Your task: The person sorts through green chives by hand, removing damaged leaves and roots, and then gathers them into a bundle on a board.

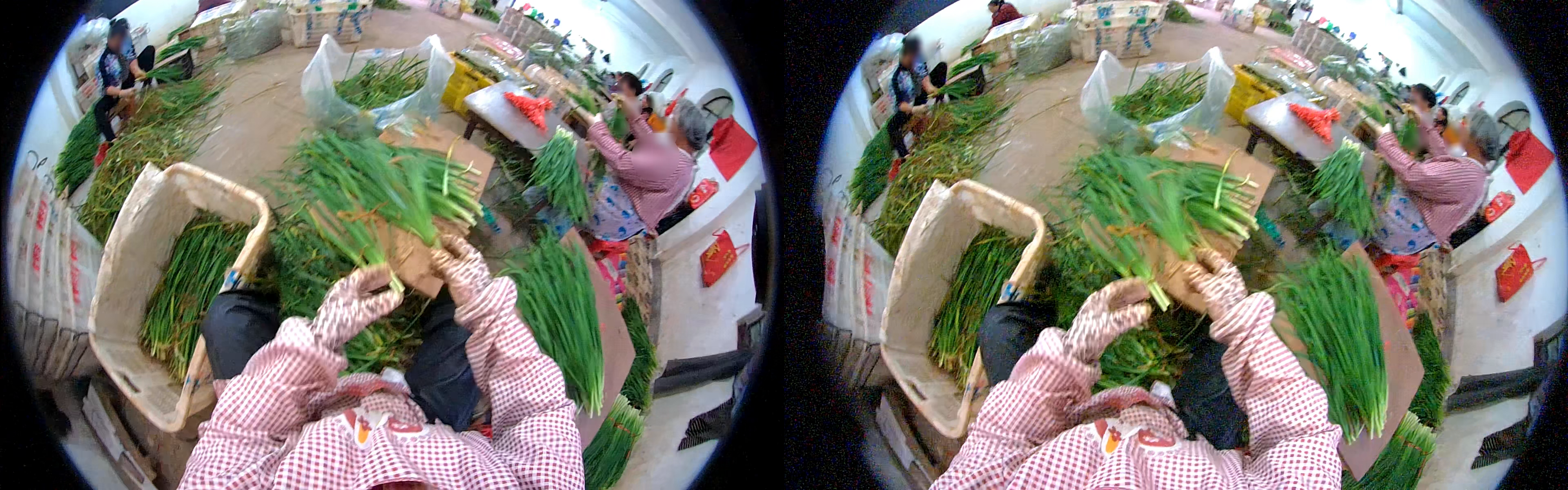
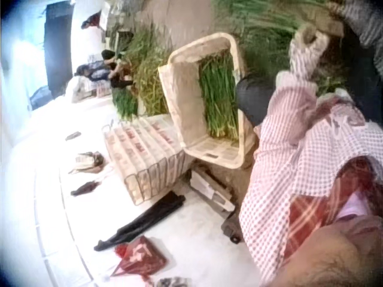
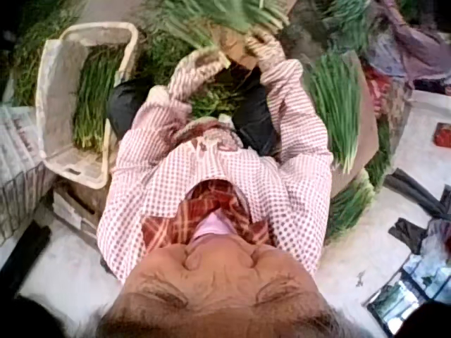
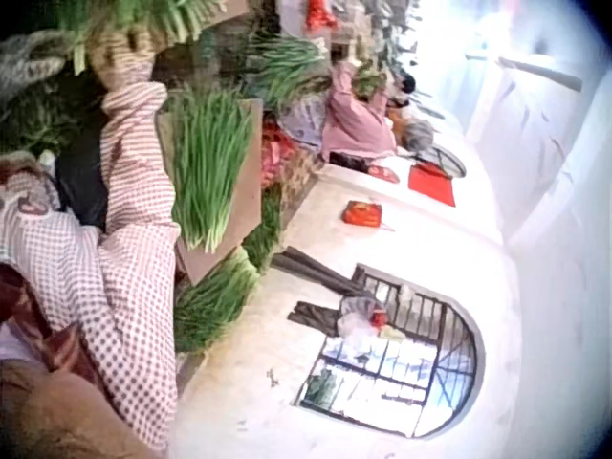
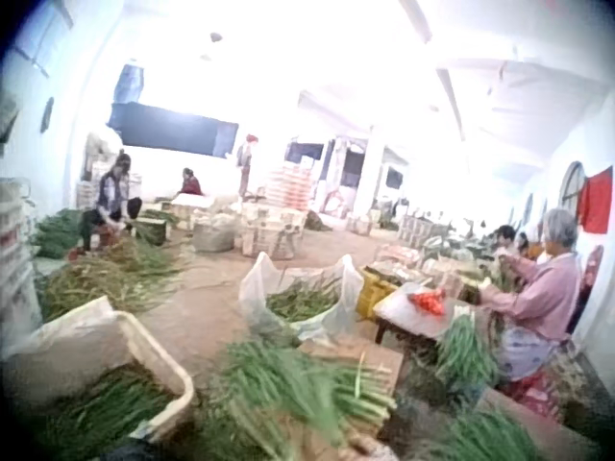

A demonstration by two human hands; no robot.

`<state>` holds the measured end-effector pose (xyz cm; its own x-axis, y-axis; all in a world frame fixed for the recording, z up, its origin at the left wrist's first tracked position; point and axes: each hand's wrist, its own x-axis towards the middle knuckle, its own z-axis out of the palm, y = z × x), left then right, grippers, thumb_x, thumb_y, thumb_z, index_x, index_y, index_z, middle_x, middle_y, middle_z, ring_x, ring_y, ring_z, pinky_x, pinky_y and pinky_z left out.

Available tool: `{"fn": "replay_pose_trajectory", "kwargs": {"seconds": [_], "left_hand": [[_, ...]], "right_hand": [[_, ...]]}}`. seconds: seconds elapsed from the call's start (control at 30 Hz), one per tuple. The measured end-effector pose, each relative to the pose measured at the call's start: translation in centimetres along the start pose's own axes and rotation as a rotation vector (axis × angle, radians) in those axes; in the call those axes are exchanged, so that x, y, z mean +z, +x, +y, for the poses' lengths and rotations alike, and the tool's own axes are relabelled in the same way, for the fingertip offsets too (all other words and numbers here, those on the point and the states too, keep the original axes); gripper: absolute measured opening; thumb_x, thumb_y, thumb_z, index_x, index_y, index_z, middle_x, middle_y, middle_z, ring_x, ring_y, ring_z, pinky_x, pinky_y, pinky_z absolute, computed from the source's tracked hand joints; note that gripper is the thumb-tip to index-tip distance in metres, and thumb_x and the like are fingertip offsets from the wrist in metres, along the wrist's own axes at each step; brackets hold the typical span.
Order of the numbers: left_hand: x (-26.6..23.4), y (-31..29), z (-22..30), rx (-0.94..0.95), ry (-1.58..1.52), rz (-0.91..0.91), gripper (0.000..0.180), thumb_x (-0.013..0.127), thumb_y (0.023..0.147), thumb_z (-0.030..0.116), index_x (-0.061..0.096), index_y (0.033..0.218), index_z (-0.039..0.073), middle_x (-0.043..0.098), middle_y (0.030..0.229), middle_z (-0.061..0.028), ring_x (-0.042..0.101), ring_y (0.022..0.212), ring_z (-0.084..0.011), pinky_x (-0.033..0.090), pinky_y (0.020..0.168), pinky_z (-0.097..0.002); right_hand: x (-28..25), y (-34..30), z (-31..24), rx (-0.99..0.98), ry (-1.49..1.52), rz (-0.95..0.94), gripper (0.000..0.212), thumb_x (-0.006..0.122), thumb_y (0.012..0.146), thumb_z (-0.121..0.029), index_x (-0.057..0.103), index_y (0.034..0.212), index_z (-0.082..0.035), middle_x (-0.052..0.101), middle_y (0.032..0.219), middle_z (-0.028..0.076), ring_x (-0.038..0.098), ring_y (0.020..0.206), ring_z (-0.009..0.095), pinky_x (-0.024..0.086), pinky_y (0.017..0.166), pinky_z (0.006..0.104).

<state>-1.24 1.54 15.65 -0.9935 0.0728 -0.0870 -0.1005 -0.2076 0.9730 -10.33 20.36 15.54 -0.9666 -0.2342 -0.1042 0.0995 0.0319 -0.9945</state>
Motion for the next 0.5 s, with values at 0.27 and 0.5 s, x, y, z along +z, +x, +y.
{"fn": "replay_pose_trajectory", "kwargs": {"seconds": [0.27,0.5], "left_hand": [[-2.9,-2.6,-4.6,-0.199,-0.640,0.125,0.032,0.050,0.084,0.022,0.049,0.108,0.002,0.054,0.104,-0.0111,0.054,0.091,-0.0219,0.043,0.078,-0.0335],[-4.2,-5.0,-5.0,-0.246,-0.492,0.314,0.028,0.049,0.085,0.022,0.050,0.104,0.002,0.054,0.102,-0.0098,0.054,0.087,-0.0190,0.046,0.072,-0.0316]], "right_hand": [[8.1,-7.1,6.1,0.218,0.090,-0.341,0.026,0.063,0.077,-0.015,0.054,0.097,-0.001,0.057,0.085,0.002,0.051,0.079,0.009,0.043,0.073,0.0249],[11.0,-7.6,6.8,0.517,0.398,-0.238,0.025,0.058,0.081,-0.019,0.052,0.103,-0.009,0.057,0.082,0.001,0.054,0.073,0.011,0.045,0.065,0.0265]]}}
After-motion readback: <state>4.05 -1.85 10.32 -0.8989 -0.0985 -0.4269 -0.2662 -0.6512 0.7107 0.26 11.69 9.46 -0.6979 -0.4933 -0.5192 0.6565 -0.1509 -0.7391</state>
